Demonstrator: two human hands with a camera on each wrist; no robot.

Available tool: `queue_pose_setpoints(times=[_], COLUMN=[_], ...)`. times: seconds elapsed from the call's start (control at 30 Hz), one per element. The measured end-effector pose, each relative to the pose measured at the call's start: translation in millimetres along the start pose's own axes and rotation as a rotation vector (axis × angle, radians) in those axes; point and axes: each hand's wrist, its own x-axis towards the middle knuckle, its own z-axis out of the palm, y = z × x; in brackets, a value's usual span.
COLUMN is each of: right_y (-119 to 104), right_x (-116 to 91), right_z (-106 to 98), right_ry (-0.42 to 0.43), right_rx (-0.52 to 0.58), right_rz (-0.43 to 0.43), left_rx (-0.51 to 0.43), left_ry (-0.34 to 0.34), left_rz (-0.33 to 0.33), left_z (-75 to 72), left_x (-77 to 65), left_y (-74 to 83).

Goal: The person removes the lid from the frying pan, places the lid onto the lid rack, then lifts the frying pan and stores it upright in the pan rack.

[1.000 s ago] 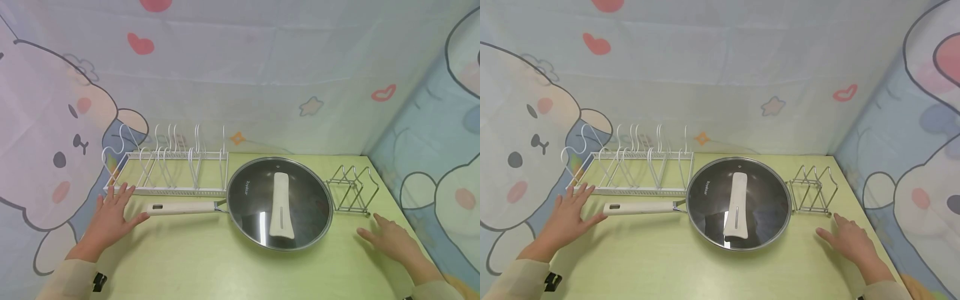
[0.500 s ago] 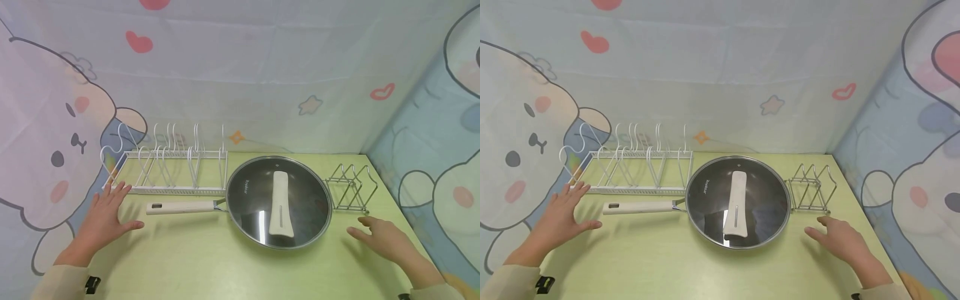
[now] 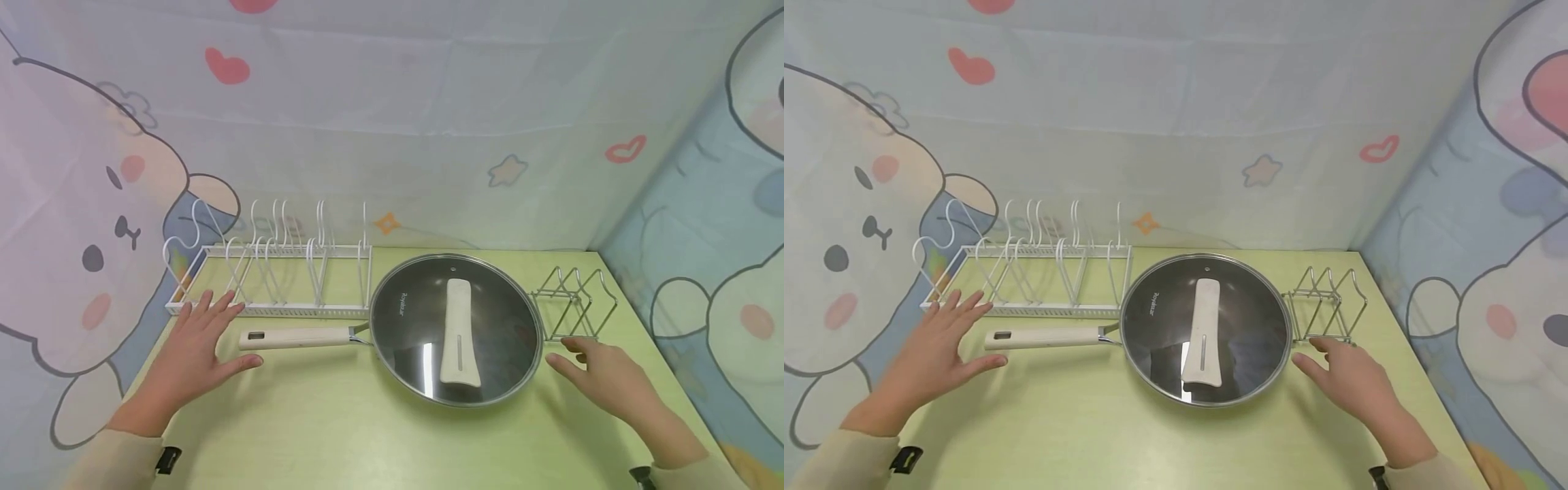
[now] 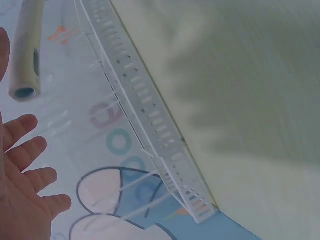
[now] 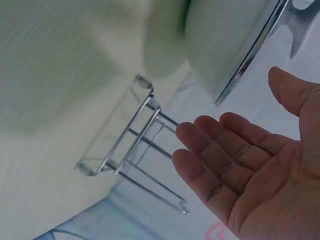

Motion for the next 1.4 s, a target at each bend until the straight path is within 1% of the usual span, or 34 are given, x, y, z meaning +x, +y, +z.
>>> queue_pose_setpoints(times=[0.2, 0.37, 0.5, 0.67, 0.77, 0.87, 0.97, 1.17, 1.4], right_y=[-18, -35, -52, -75, -89, -100, -108, -124, -140], right_x=[2, 8, 13, 18, 22, 26, 28, 33, 40], right_z=[1, 6, 9, 13, 16, 20, 25, 30, 31], right_ry=[0.066, 0.099, 0.114, 0.128, 0.130, 0.131, 0.134, 0.119, 0.069], right_rx=[0.044, 0.089, 0.145, 0.215, 0.246, 0.256, 0.255, 0.255, 0.271], right_rz=[-0.011, -0.019, -0.017, -0.030, -0.040, -0.047, -0.051, -0.047, 0.001], left_rx=[0.039, 0.055, 0.059, 0.077, 0.083, 0.080, 0.087, 0.133, 0.173], left_ry=[0.002, -0.022, -0.027, -0.053, -0.056, -0.067, -0.096, -0.130, -0.128], left_rz=[0.060, 0.103, 0.126, 0.112, 0.100, 0.091, 0.074, 0.048, 0.055], left_z=[6.3, 16.5, 26.3, 36.2, 40.1, 43.3, 47.4, 56.0, 63.5], left_x=[10.4, 19.1, 26.2, 34.6, 38.6, 41.9, 44.5, 49.0, 54.7], left_y=[22.4, 38.9, 50.5, 65.9, 76.3, 86.9, 95.9, 106.6, 113.0])
